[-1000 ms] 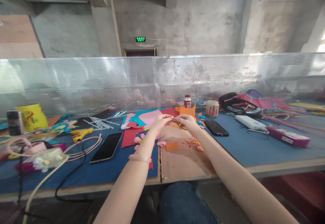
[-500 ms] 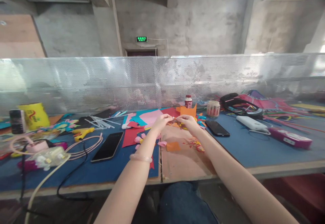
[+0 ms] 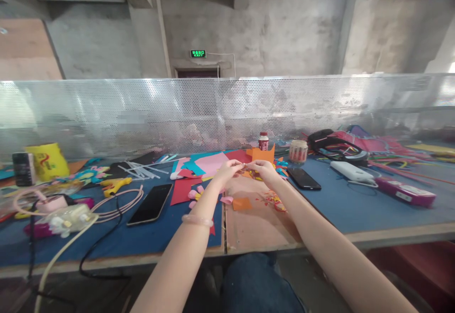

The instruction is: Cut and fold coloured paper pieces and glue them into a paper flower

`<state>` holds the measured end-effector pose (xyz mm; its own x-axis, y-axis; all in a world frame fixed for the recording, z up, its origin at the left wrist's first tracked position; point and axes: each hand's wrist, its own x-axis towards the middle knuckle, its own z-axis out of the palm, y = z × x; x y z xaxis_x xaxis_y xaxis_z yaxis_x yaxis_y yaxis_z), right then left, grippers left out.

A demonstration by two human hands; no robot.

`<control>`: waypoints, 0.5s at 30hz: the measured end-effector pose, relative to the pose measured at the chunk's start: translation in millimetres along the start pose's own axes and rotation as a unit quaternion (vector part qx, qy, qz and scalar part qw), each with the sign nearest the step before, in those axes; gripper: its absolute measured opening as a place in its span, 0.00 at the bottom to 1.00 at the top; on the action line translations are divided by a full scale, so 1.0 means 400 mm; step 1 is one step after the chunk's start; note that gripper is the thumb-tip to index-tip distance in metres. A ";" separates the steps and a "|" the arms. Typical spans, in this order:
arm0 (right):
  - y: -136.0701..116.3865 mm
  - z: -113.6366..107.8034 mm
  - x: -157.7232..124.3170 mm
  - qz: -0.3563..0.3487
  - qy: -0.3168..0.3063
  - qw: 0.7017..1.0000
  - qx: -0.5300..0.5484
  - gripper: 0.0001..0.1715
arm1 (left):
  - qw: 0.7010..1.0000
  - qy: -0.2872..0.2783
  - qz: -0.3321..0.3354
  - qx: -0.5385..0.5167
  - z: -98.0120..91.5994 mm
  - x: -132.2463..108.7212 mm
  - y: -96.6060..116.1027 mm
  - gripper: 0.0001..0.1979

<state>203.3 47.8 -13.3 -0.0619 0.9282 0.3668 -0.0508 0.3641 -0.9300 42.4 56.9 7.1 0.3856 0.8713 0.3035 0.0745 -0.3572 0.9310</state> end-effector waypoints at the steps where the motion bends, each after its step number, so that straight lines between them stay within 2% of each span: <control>1: -0.002 0.000 -0.002 0.005 -0.006 1.000 0.005 0.14 | 1.000 0.000 0.004 0.000 -0.001 0.001 0.000 0.11; 6: -0.008 0.003 -0.008 0.015 -0.023 0.999 0.022 0.15 | 1.000 0.015 0.010 0.004 -0.004 0.011 -0.005 0.12; 15: -0.002 0.006 -0.004 0.019 -0.003 1.000 0.017 0.11 | 0.999 0.020 -0.001 0.032 0.006 0.000 0.000 0.10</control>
<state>201.1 45.9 -12.9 -0.0710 0.9407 0.3316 -0.0826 0.3258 -0.9418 44.7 56.3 6.6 0.3474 0.8850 0.3100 0.1341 -0.3741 0.9177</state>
